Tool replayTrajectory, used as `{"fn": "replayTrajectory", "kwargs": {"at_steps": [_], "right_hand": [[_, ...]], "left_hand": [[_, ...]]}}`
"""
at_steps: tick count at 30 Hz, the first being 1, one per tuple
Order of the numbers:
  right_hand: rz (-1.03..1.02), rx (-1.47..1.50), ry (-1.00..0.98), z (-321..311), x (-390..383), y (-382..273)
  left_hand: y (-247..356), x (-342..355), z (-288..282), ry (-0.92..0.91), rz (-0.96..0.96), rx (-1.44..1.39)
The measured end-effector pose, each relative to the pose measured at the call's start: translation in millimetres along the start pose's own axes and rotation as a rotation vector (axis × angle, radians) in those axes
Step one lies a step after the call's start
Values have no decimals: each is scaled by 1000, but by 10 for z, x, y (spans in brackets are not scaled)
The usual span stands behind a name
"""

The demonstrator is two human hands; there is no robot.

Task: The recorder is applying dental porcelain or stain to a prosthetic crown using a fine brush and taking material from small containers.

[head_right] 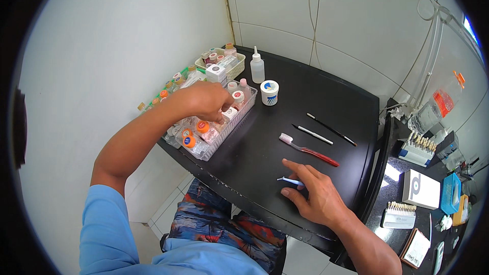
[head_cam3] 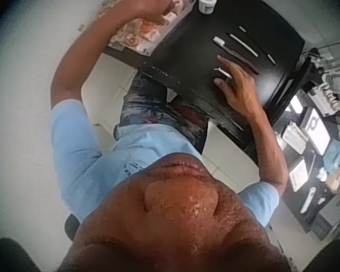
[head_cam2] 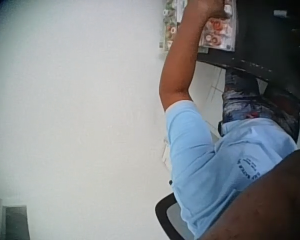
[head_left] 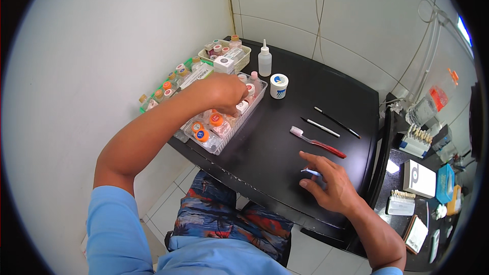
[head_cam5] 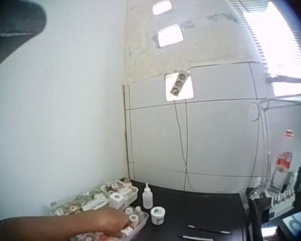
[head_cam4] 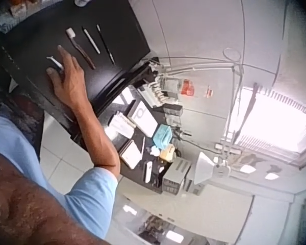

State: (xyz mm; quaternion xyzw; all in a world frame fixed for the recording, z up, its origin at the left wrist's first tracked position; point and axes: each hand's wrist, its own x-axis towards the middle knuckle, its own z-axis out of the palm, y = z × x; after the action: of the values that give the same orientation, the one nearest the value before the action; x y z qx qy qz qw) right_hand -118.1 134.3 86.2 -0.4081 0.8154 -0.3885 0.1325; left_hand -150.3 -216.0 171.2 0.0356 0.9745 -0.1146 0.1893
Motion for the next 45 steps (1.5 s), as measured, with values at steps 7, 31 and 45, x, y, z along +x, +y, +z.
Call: {"fn": "replayTrajectory", "kwargs": {"at_steps": [7, 31, 45], "right_hand": [[-23, -45, 41, -48, 15, 2], [141, 577, 372, -87, 14, 483], [104, 413, 408, -5, 48, 281]], "left_hand": [[-160, 78, 171, 25, 55, -23], [2043, 532, 551, 701, 941, -1644], [2028, 636, 609, 401, 759, -2047]]}}
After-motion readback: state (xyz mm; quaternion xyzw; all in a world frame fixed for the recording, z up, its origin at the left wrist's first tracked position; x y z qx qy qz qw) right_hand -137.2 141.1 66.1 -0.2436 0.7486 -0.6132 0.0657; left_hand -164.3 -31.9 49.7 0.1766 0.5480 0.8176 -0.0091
